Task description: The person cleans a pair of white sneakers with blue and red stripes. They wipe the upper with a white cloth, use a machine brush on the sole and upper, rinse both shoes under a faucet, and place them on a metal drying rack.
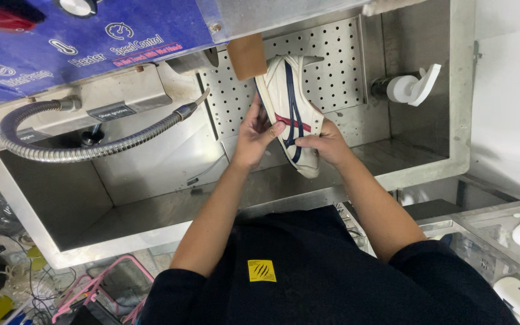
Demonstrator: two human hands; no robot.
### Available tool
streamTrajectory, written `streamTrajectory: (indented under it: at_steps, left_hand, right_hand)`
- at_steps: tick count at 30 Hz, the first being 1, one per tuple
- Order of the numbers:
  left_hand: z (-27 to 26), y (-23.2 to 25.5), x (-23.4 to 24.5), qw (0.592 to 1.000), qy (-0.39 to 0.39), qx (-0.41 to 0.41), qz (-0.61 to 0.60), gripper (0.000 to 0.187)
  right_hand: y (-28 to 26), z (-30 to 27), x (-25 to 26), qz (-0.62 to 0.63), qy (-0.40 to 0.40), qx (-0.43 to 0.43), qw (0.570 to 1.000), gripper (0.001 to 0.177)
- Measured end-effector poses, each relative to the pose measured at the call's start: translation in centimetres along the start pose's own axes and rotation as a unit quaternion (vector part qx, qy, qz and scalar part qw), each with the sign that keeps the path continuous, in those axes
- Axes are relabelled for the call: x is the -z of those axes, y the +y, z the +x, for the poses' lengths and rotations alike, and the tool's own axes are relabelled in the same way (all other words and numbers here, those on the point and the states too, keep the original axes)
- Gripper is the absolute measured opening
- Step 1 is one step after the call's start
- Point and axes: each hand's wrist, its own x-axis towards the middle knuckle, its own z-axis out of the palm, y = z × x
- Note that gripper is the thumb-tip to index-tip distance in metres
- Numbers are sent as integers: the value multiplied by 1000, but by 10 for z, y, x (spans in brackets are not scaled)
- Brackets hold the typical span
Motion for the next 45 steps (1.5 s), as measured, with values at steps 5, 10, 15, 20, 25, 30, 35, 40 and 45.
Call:
streamTrajectory:
  at_steps: [5,10,15,20,25,30,35,40,45]
  left_hand:
    - [-8,-14,-19,995,61,-75,36,92]
    - [13,-34,-8,969,242,17,-45,59]
    - [33,-11,59,925,141,198,-291,55]
    - [78,8,83,897,35,224,-380,52]
    - [102,13,101,911,-6,196,-363,40]
    - [131,-9,122,935,142,128,-299,19]
    - [137,-13,121,927,142,146,-315,34]
    - [142,-16,125,932,152,137,-298,37]
    - [135,-16,127,928,162,187,-278,42]
  right_hand:
    - [-40,-8,-26,-409,50,214,886,30]
    - [-64,-22,-45,-460,-69,201,862,43]
    - [-47,-19,-48,-147,20,67,987,86]
    - [-43,22,-89,187,-35,-234,953,112]
    - [-67,60,-107,241,35,-220,945,102]
    - [-76,74,-99,246,9,-204,947,96]
    - [-70,78,-93,228,19,-199,953,94]
    - [-71,87,-95,235,31,-206,949,93]
    - [-70,93,-96,243,38,-227,943,85]
